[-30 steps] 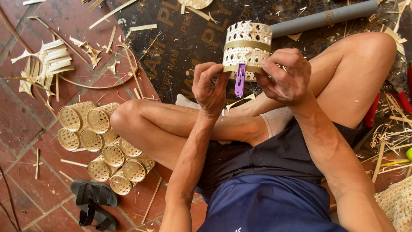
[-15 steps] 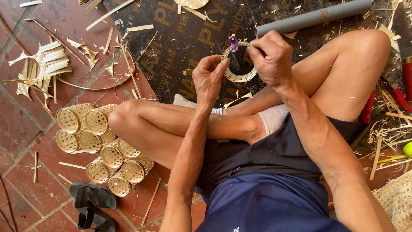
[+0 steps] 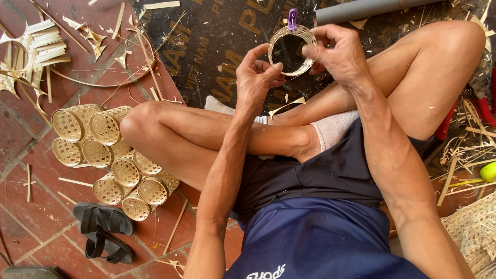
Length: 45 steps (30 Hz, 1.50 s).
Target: The person sits on the workshop floor assembling woven bamboo baskets. They fit woven perforated bamboo panels into cylindrical forms, secure them with plastic clips, cut bamboo strips with scissors, wrap a strip around a gray pipe form, and press rim rings onto the basket bodies.
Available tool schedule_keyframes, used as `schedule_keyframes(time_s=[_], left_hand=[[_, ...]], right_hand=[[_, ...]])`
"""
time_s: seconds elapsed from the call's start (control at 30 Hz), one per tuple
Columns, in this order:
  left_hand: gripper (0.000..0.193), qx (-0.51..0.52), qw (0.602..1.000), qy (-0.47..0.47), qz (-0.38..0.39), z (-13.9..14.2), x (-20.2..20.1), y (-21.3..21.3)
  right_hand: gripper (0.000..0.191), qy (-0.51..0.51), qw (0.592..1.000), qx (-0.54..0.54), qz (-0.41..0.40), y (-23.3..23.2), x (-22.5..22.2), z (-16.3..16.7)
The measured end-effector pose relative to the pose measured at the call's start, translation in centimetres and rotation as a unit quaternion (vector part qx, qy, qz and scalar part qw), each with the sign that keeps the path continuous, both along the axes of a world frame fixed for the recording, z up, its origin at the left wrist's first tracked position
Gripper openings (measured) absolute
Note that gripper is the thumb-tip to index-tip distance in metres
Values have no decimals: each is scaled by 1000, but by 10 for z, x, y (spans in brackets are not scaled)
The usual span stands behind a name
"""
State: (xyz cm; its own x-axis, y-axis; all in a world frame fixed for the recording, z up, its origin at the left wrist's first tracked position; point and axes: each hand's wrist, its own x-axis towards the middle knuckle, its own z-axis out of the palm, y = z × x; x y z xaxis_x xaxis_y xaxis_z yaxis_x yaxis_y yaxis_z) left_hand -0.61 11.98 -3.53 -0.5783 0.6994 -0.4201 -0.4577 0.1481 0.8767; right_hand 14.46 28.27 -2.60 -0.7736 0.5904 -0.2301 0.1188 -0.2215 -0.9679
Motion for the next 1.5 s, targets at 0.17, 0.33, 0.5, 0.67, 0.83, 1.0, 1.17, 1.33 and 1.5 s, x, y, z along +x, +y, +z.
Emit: schedule_keyframes(time_s=[0.17,0.33,0.5,0.67,0.83,1.0,1.17,1.33,1.5], left_hand=[[57,6,1000,-4,10,8,7,4],[67,-21,1000,6,-16,15,1,3],[59,-78,988,133,-8,15,-4,-4],[47,-51,986,157,-6,42,-21,-31],[38,-137,959,237,-79,58,-36,-41],[31,-129,967,209,-73,30,-31,-7],[34,-96,986,119,-63,21,-28,-11],[36,-119,981,146,-44,15,-30,-31],[36,-114,981,147,-54,14,-27,-28]], right_hand=[[49,13,1000,-15,-5,-6,3,5],[48,-47,998,35,19,-2,1,-2],[42,-42,993,84,-68,11,23,0],[23,-51,947,246,-203,0,91,26],[12,-40,875,382,-295,-10,182,40],[11,20,896,290,-336,15,208,27],[10,-24,916,295,-271,9,162,27],[10,-5,915,365,-169,-3,106,34],[14,-45,930,353,-92,-24,83,26]])
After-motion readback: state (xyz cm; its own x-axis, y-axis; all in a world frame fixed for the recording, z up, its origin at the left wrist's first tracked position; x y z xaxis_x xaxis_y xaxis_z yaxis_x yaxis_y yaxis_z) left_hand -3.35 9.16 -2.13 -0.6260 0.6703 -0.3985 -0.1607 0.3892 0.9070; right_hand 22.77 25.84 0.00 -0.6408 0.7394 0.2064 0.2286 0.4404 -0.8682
